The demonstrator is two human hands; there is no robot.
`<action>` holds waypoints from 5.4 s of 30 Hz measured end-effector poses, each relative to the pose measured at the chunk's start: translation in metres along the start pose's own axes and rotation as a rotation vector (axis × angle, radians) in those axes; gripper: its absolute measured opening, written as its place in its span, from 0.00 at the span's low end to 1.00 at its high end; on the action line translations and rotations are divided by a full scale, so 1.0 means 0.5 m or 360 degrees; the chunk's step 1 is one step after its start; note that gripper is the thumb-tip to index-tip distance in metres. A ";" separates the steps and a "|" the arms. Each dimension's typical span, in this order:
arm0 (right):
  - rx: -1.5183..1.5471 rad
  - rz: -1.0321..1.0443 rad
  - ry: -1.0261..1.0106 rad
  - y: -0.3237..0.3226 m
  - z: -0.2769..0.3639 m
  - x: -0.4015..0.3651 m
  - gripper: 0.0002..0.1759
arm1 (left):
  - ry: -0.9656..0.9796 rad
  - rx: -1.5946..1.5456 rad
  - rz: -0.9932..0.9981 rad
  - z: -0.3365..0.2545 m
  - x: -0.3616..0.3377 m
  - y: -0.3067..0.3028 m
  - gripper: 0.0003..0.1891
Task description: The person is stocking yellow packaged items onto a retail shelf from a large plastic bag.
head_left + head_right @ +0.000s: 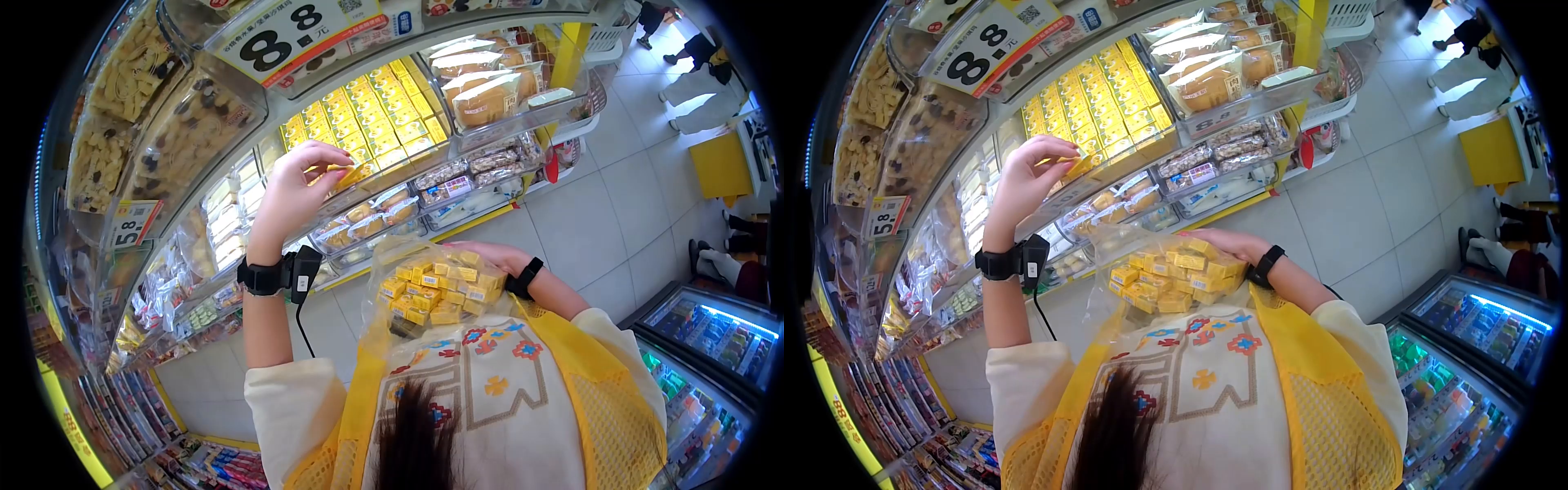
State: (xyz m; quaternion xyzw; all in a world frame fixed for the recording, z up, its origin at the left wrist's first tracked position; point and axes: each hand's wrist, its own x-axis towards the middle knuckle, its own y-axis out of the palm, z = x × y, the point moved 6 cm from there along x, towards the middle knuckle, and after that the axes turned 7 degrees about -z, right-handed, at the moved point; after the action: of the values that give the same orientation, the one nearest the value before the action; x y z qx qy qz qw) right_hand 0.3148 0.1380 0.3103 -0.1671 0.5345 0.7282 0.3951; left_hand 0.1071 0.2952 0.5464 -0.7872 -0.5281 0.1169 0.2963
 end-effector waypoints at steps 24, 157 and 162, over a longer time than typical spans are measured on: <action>0.0020 0.0000 0.0048 -0.002 -0.009 0.011 0.23 | -0.0052 0.1021 -0.0003 -0.014 -0.026 -0.039 0.20; -0.0161 -0.0053 -0.0035 0.003 -0.015 0.004 0.25 | -0.0029 0.0451 -0.0296 -0.202 -0.073 -0.038 0.19; -0.0215 -0.0035 -0.0029 -0.004 -0.018 0.018 0.25 | 0.0182 0.0474 -0.0158 -0.098 0.023 0.038 0.18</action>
State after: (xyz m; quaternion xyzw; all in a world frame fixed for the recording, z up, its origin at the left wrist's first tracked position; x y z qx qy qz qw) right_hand 0.3093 0.1336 0.2997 -0.1926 0.4788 0.7596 0.3958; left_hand 0.1509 0.2836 0.5758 -0.7129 -0.5254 0.1342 0.4446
